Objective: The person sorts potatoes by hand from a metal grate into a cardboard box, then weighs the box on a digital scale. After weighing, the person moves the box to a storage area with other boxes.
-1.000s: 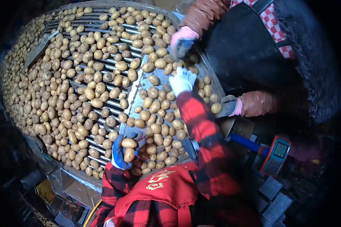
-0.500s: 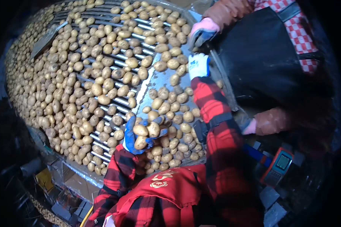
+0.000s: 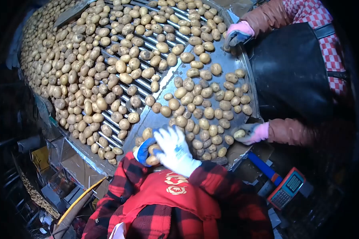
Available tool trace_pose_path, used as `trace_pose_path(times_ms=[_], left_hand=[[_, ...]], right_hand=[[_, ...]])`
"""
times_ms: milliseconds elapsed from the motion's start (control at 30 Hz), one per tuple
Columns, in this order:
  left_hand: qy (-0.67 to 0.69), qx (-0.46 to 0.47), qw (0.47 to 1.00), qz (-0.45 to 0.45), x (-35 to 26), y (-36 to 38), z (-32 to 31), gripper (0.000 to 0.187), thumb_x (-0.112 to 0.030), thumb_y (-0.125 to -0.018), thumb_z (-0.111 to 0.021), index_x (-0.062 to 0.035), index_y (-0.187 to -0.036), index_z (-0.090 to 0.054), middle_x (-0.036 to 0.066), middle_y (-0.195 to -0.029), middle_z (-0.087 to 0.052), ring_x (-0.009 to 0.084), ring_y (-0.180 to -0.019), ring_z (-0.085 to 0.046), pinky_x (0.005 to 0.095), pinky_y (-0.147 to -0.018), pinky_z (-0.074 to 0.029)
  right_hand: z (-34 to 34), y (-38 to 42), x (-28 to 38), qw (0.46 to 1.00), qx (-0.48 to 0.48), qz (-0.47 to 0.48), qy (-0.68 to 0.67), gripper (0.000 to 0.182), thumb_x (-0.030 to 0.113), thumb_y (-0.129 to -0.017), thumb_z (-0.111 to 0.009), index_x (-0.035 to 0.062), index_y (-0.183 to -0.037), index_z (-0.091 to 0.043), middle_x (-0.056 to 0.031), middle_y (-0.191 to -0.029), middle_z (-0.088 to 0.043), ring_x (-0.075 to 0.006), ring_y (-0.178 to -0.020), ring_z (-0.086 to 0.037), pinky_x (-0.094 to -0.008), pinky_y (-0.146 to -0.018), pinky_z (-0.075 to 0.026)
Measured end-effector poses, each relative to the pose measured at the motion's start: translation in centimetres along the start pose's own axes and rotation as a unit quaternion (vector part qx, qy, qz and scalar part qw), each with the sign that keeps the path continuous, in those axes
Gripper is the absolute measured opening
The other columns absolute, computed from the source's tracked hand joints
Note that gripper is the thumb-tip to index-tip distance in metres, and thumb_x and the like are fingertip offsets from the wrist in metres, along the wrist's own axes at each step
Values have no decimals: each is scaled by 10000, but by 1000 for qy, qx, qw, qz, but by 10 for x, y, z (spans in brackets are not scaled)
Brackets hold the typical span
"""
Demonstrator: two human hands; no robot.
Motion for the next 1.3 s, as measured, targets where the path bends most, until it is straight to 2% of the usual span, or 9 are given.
trace_pose_path(times_ms=[267, 533, 567, 733, 900, 1033, 1100, 1233, 1300], left_hand=[[439, -120, 890, 19, 36, 157, 15, 465, -301, -920, -719, -61, -1296, -591, 110, -1144, -663, 226, -996, -622, 352, -834, -492], [432, -376, 757, -315, 49, 362, 70, 420, -295, -887, -766, -105, -1242, -645, 91, -1068, -682, 167, -869, -622, 304, -658, -519], [592, -397, 644, -280, 58, 383, 89, 459, -330, -894, -766, -109, -1272, -626, 96, -1052, -679, 169, -857, -618, 315, -687, -537], [502, -621, 578, -168, 98, 421, 229, 451, -364, -985, -609, -95, -1345, -565, 136, -1238, -619, 225, -995, -634, 385, -766, -567], [453, -643, 617, 19, 127, 421, 236, 469, -398, -1076, -452, -81, -1418, -504, 175, -1423, -560, 281, -1134, -650, 455, -846, -596], [693, -254, 668, 97, 106, 386, 165, 455, -420, -1054, -457, -145, -1400, -563, 111, -1346, -649, 290, -982, -693, 383, -782, -586], [575, -190, 794, 45, 94, 375, 137, 466, -405, -1049, -461, -140, -1420, -558, 99, -1348, -661, 266, -951, -694, 348, -754, -573], [589, -180, 773, 149, 98, 340, 84, 451, -374, -1031, -545, 2, -1272, -599, 114, -1024, -668, 182, -860, -638, 276, -745, -515], [375, -210, 887, 171, 65, 299, 57, 461, -350, -1031, -558, 56, -1247, -590, 146, -1083, -699, 233, -973, -693, 299, -768, -544]], right_hand=[[-55, 19, 79, 966, 94, 193, -145, 722, 285, -774, -734, 59, -1422, -509, -220, -1445, -502, -415, -1330, -466, -557, -1124, -348], [-42, 57, 4, 989, 86, 82, -93, 422, 115, -835, -657, 13, -1244, -646, -220, -1252, -657, -398, -1150, -614, -488, -999, -476], [-38, 61, 1, 992, 63, 81, -75, 402, 124, -823, -663, 11, -1208, -654, -220, -1222, -665, -409, -1105, -627, -507, -977, -479], [-56, 46, 23, 983, 147, 97, -49, 469, 198, -859, -689, 35, -1293, -622, -218, -1323, -621, -390, -1208, -577, -489, -1042, -441], [-43, -30, -11, 989, -31, 65, 130, 550, 270, -877, -644, 66, -1378, -547, -224, -1466, -481, -430, -1377, -417, -605, -1178, -252], [-98, -21, -34, 980, -5, 2, 201, 667, 311, -861, -641, 87, -1465, -466, -205, -1529, -429, -429, -1436, -351, -599, -1210, -198], [-92, 16, -32, 986, 21, 59, 154, 673, 338, -835, -684, 93, -1434, -496, -188, -1499, -452, -394, -1413, -387, -597, -1209, -197], [-56, 68, -78, 976, 81, -47, 199, 667, 348, -803, -718, 132, -1405, -526, -131, -1516, -448, -340, -1448, -363, -582, -1205, -210], [-27, 83, -90, 978, -24, -66, 195, 637, 284, -767, -729, 121, -1359, -560, -134, -1473, -492, -357, -1338, -458, -578, -1200, -224]])
Point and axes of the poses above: each hand's wrist, its own y-axis away from the middle knuckle, its own z-axis out of the back of the hand, x = y × z, the point moved 7 cm from there along -y, towards the middle knuckle
